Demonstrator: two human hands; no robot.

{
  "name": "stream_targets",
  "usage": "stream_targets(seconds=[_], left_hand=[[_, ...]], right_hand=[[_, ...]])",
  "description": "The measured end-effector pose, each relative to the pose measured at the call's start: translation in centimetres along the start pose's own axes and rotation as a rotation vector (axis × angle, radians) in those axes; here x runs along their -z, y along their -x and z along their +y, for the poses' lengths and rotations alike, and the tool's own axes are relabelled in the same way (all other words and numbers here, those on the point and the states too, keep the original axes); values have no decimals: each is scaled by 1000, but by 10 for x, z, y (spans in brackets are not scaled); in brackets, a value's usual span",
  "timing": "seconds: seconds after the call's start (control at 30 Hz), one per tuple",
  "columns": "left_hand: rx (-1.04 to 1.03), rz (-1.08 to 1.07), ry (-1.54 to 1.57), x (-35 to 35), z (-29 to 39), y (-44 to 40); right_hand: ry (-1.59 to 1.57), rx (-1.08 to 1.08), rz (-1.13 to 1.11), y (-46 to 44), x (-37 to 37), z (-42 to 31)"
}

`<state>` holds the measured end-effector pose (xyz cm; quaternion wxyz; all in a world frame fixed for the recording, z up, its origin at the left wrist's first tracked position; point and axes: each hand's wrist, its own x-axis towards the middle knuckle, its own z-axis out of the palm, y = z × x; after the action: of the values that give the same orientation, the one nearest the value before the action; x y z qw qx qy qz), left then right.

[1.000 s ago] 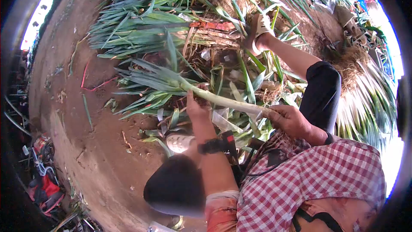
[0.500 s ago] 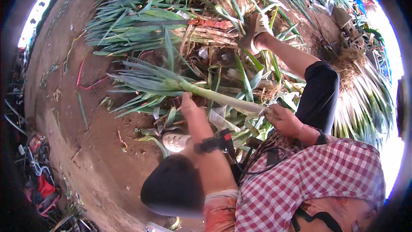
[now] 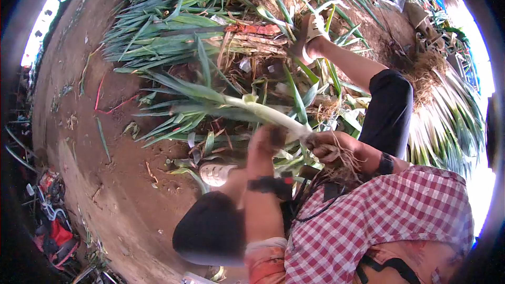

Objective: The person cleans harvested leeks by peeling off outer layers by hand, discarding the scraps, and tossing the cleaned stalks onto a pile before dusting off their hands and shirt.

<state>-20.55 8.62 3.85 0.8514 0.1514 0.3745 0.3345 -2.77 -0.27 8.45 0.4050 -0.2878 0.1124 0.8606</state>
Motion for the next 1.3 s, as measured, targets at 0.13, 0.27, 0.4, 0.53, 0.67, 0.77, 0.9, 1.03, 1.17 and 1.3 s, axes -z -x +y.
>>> stream_targets(seconds=[0.13, 0.27, 0.4, 0.53, 0.67, 0.77, 0.9, 1.03, 1.17, 1.3], left_hand=[[254, -460, -65, 6, -78, -12], [191, -331, -558, 31, -91, -36], [-138, 356, -812, 53, -23, -68], [-558, 299, -280, 35, 35, -53], [-588, 304, -850, 37, 47, -60], [-533, 371, -825, 27, 49, -59], [-973, 130, -1276, -31, 46, -42], [-871, -307, -1062, -110, 6, 2], [-656, -464, -916, -145, 1, 39], [-509, -467, -834, -147, 11, 43]], right_hand=[[267, 150, 57, -22, -15, -10], [1155, 384, 234, -24, -27, -35], [1325, 351, 544, -15, -33, -28], [1561, 535, 654, -4, -27, -13], [1687, 593, 591, 11, -42, -7], [1774, 606, 554, 15, -41, -8], [1834, 520, 683, 4, -34, -10], [2028, 1163, 365, -38, 21, -35], [1438, 634, 414, -41, 8, -33], [1109, 483, 366, -48, 7, -37]])
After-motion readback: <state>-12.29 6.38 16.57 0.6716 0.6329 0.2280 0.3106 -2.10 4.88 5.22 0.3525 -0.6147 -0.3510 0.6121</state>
